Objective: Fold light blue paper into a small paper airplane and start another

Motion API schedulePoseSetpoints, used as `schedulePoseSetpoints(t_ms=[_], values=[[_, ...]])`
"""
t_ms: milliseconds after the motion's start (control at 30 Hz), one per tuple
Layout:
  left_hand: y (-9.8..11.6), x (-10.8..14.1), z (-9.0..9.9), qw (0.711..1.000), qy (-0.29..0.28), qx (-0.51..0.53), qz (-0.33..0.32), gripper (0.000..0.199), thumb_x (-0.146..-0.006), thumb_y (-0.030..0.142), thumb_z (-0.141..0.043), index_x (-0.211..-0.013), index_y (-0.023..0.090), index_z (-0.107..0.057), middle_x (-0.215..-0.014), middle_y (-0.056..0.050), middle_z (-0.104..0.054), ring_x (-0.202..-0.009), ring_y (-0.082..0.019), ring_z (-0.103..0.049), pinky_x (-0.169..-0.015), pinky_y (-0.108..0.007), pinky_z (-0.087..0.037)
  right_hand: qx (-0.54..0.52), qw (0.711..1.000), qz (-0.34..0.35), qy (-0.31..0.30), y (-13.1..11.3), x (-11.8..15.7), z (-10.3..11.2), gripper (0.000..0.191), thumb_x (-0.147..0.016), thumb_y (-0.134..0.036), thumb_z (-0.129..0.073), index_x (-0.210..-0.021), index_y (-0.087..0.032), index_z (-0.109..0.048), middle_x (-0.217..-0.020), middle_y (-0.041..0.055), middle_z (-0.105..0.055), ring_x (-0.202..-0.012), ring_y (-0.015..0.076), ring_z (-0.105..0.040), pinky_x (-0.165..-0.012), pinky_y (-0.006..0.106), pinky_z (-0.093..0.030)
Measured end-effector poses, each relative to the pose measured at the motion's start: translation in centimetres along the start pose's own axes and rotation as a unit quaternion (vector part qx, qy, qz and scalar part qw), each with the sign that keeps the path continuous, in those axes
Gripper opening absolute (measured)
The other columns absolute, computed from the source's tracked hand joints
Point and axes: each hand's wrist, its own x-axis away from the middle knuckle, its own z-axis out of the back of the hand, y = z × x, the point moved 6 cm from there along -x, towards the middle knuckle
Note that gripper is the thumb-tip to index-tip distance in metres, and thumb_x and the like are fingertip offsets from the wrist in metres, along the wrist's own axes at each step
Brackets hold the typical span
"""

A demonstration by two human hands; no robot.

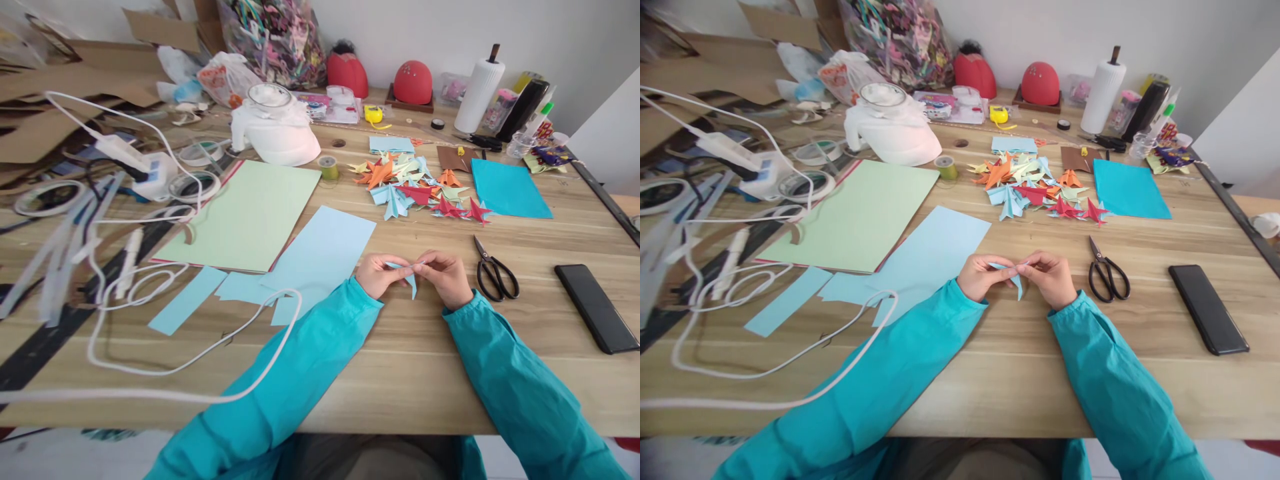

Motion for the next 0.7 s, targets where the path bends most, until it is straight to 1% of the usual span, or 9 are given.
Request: schedulePoseSetpoints(t_ms=[167,300,500,567,633,700], values=[[0.07,0.02,-0.15,1.000,-0.013,0.004,-0.008,0.030,-0.051,0.037,-0.080,-0.063,0.012,-0.068,-0.060,-0.002,-0.067,-0.046,-0.011,-0.058,-0.050,-0.023,-0.052,-0.002,1.000,-0.007,-0.011,-0.15,0.11,-0.19,0.017,-0.066,-0.030,-0.075,-0.062,-0.017,-0.065,-0.058,-0.0011,-0.060,-0.051,0.0084,-0.052,-0.049,0.022,-0.041],[0.01,0.01,-0.19,1.000,-0.016,0.000,-0.012,0.031,-0.052,0.038,-0.079,-0.063,0.012,-0.067,-0.060,-0.003,-0.067,-0.046,-0.011,-0.058,-0.050,-0.023,-0.051,0.010,1.000,-0.013,-0.007,-0.12,0.13,-0.14,0.022,-0.072,-0.034,-0.069,-0.060,-0.017,-0.065,-0.057,0.0002,-0.061,-0.050,0.0089,-0.053,-0.049,0.022,-0.042],[-0.22,-0.02,-0.35,1.000,-0.021,0.002,0.009,0.036,-0.049,0.040,-0.080,-0.064,0.011,-0.065,-0.055,-0.002,-0.066,-0.044,-0.011,-0.058,-0.048,-0.022,-0.050,0.024,0.999,-0.023,-0.001,0.19,0.17,-0.25,0.031,-0.073,-0.043,-0.066,-0.058,-0.017,-0.058,-0.054,-0.0005,-0.059,-0.048,0.0093,-0.051,-0.049,0.023,-0.042],[-0.26,0.01,-0.45,1.000,-0.023,0.003,0.015,0.037,-0.049,0.041,-0.081,-0.063,0.011,-0.063,-0.054,-0.002,-0.065,-0.044,-0.011,-0.058,-0.047,-0.022,-0.049,0.041,0.999,-0.028,-0.002,0.17,0.24,-0.37,0.034,-0.073,-0.048,-0.064,-0.060,-0.017,-0.055,-0.052,-0.0016,-0.057,-0.046,0.0093,-0.049,-0.047,0.023,-0.041],[-0.23,0.05,-0.58,0.999,-0.031,0.000,0.016,0.037,-0.048,0.041,-0.081,-0.063,0.011,-0.063,-0.053,-0.001,-0.065,-0.044,-0.011,-0.058,-0.047,-0.021,-0.048,0.076,0.997,-0.028,-0.012,0.00,0.32,-0.60,0.037,-0.073,-0.051,-0.063,-0.061,-0.018,-0.052,-0.048,-0.0035,-0.053,-0.043,0.0085,-0.046,-0.044,0.022,-0.037],[-0.27,0.11,-0.72,0.999,-0.042,-0.004,0.022,0.038,-0.048,0.041,-0.081,-0.063,0.011,-0.062,-0.052,-0.001,-0.064,-0.044,-0.010,-0.058,-0.046,-0.020,-0.048,0.127,0.991,-0.019,-0.034,-0.31,0.42,-0.98,0.041,-0.073,-0.053,-0.062,-0.056,-0.018,-0.049,-0.045,-0.0049,-0.047,-0.042,0.0071,-0.040,-0.042,0.021,-0.032]])
